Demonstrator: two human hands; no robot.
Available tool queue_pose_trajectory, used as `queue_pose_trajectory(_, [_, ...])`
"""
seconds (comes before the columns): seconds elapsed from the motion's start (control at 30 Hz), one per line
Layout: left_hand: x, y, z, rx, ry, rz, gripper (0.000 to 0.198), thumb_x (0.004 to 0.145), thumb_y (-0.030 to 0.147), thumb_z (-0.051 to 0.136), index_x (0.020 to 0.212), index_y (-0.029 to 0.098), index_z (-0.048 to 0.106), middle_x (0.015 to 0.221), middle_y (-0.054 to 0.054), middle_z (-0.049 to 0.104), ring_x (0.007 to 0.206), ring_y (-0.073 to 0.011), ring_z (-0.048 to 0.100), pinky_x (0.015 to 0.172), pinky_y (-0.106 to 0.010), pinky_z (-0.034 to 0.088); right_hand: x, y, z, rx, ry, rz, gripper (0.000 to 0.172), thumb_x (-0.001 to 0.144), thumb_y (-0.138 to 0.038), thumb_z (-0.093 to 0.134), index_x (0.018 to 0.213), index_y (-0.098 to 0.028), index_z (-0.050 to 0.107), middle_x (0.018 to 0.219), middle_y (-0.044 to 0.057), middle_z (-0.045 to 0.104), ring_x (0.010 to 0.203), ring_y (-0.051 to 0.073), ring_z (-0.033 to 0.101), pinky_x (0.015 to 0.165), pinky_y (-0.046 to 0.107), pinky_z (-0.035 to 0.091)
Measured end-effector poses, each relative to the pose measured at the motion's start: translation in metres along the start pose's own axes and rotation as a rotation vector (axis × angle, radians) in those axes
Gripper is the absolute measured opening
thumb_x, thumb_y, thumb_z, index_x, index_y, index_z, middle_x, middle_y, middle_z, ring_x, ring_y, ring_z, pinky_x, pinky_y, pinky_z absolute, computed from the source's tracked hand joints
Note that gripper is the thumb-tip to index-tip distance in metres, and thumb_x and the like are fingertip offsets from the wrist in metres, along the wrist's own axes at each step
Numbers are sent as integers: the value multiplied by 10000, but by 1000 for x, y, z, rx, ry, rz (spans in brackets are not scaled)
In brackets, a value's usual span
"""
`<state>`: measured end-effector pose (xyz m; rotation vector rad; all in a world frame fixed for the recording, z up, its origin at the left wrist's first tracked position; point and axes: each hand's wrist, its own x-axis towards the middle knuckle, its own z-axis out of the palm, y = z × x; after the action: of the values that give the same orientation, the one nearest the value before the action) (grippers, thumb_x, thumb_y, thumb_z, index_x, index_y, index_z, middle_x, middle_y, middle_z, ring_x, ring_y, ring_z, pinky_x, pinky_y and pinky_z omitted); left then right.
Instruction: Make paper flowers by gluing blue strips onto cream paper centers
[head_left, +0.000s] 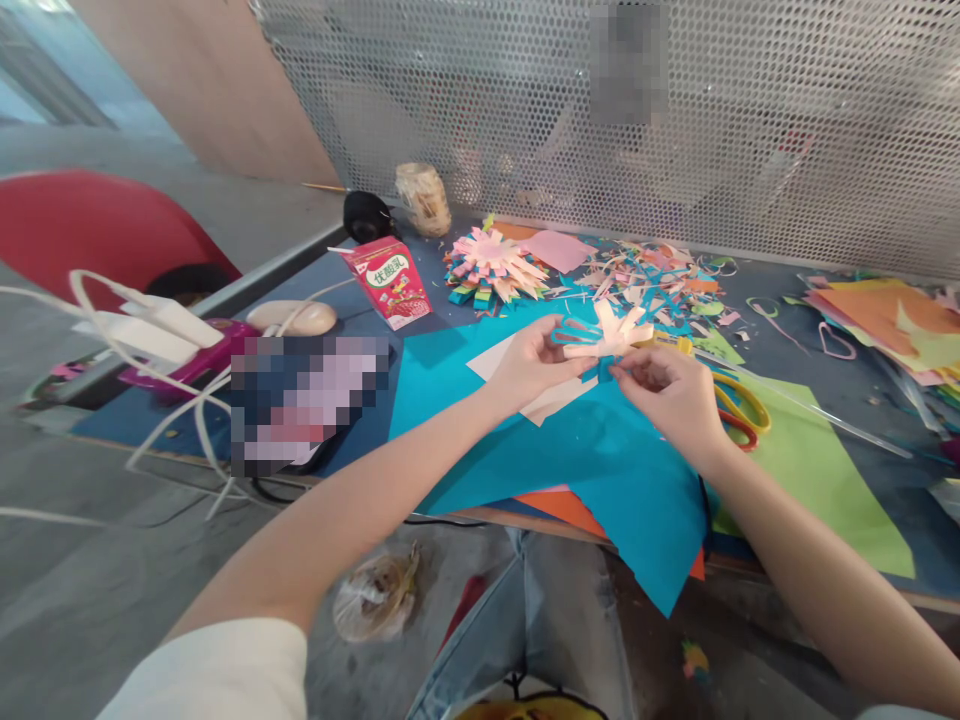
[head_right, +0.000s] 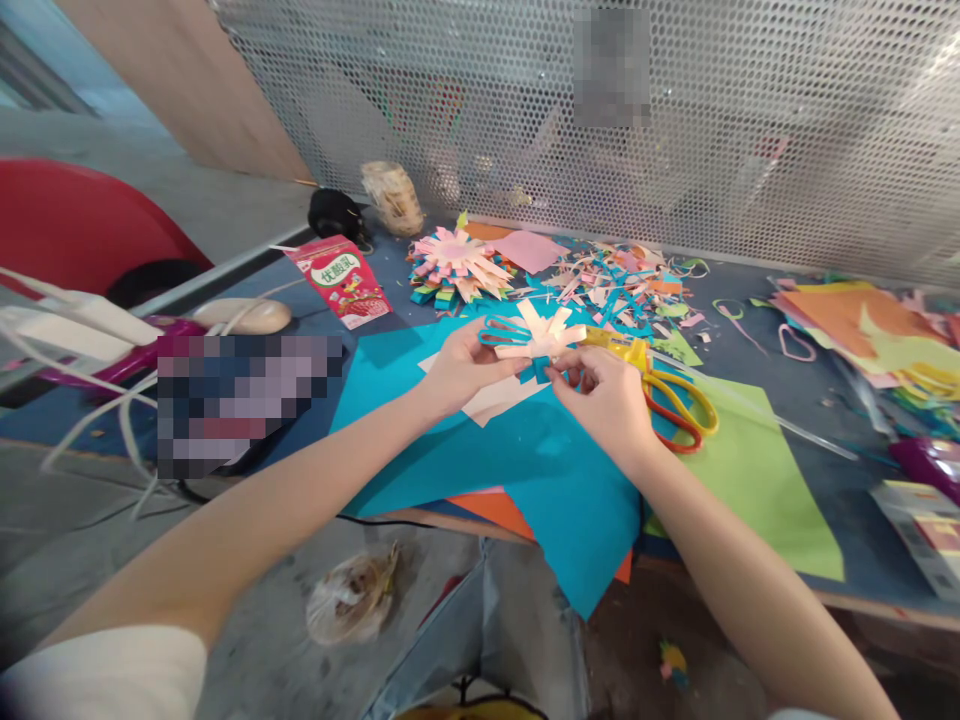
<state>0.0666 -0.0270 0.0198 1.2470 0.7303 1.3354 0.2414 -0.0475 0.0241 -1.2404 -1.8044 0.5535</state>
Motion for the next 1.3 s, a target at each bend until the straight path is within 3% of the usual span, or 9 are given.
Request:
queue_pose_trajectory(0.77, [-1, -2, -1, 100, -6, 20, 326, 560, 162, 764, 817, 194, 565, 811, -9, 646, 792, -159, 634, 690, -269, 517, 1, -2, -3, -169, 6, -18, 134, 715, -330, 615, 722, -196, 614, 629, -6, 561, 489, 87, 440, 479, 231, 363])
queue_pose_trajectory(0.87, [-3, -4, -4, 209, 8, 97, 278, 625, 194, 742, 854, 200, 584, 850, -21, 648, 817, -164, 628, 737, -290, 510, 2, -5, -3, -153, -17, 12, 166, 723, -359, 600, 712, -193, 603, 618, -1, 562, 478, 88, 429, 458, 232, 333])
queue_pose_trajectory(0.97, [-5, -4, -11, 397, -1, 304, 140, 710, 220, 701, 836, 224, 639, 860, -31, 665, 868, -175, 611, 814, -320, 481, 4, -7, -6, -35, -60, 91, 227, 724, -411, 575, 671, -190, 583, 624, 6, 569, 465, 86, 423, 446, 238, 314])
queue_pose_trajectory(1.07, [-5, -4, -21, 566, -89, 543, 72, 738, 231, 688, 785, 286, 685, 842, -19, 698, 941, -200, 580, 902, -365, 420, 9, -6, -11, 284, -150, 334, 348, 721, -538, 535, 658, -196, 545, 555, -8, 515, 409, 86, 399, 392, 235, 268])
queue_pose_trajectory(1.17, [-6, -5, -29, 733, -182, 620, 103, 727, 261, 704, 783, 348, 702, 865, 1, 715, 952, -222, 565, 949, -405, 352, 12, -5, -18, 605, -284, 550, 472, 677, -669, 524, 736, -201, 531, 552, -12, 504, 396, 100, 443, 343, 215, 228])
queue_pose_trajectory(1.3, [-7, -8, -30, 832, -170, 652, 64, 714, 297, 717, 749, 348, 700, 889, -2, 701, 947, -233, 548, 971, -420, 299, 10, -7, -20, 589, -409, 472, 451, 607, -599, 685, 735, -204, 510, 510, -52, 471, 374, 75, 411, 328, 189, 200])
